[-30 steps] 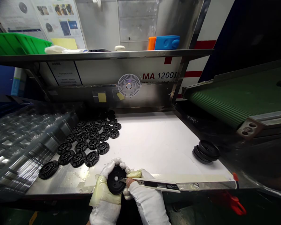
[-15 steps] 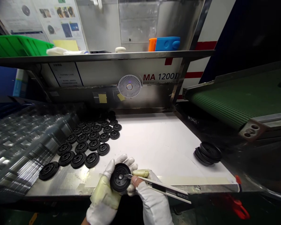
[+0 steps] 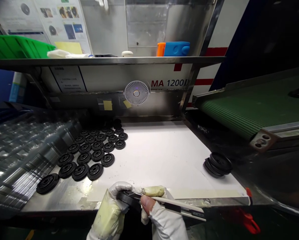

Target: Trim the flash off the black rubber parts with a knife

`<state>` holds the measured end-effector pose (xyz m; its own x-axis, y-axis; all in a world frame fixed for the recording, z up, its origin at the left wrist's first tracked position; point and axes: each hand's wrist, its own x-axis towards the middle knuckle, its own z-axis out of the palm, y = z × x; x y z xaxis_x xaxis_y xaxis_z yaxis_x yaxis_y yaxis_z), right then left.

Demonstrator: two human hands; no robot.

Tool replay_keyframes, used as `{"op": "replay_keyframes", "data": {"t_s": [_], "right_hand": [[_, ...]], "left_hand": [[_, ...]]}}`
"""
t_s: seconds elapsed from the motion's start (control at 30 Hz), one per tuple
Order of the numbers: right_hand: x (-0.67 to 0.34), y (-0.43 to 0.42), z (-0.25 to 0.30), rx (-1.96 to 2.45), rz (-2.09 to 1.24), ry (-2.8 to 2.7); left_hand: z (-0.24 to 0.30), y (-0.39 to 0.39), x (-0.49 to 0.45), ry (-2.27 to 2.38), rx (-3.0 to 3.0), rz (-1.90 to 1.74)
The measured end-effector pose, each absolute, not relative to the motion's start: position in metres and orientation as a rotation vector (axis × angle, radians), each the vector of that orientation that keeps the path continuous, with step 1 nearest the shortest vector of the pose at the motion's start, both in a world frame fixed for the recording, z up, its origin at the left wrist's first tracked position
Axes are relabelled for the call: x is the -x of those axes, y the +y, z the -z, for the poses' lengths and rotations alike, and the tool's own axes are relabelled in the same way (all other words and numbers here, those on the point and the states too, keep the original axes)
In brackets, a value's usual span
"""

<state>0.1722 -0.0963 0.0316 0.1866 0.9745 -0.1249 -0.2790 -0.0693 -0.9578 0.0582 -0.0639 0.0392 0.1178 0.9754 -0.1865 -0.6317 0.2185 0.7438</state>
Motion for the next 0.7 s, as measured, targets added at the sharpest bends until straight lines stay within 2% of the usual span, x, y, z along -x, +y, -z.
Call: {"op": "replay_keyframes", "data": {"t_s": [0.7], "right_hand": [[-0.179,-0.097,-0.035,1.144,-1.250,-0.872]], "left_hand": [[-0.033,-0.061,-0.050,0.836,-0.696,-1.167]]}}
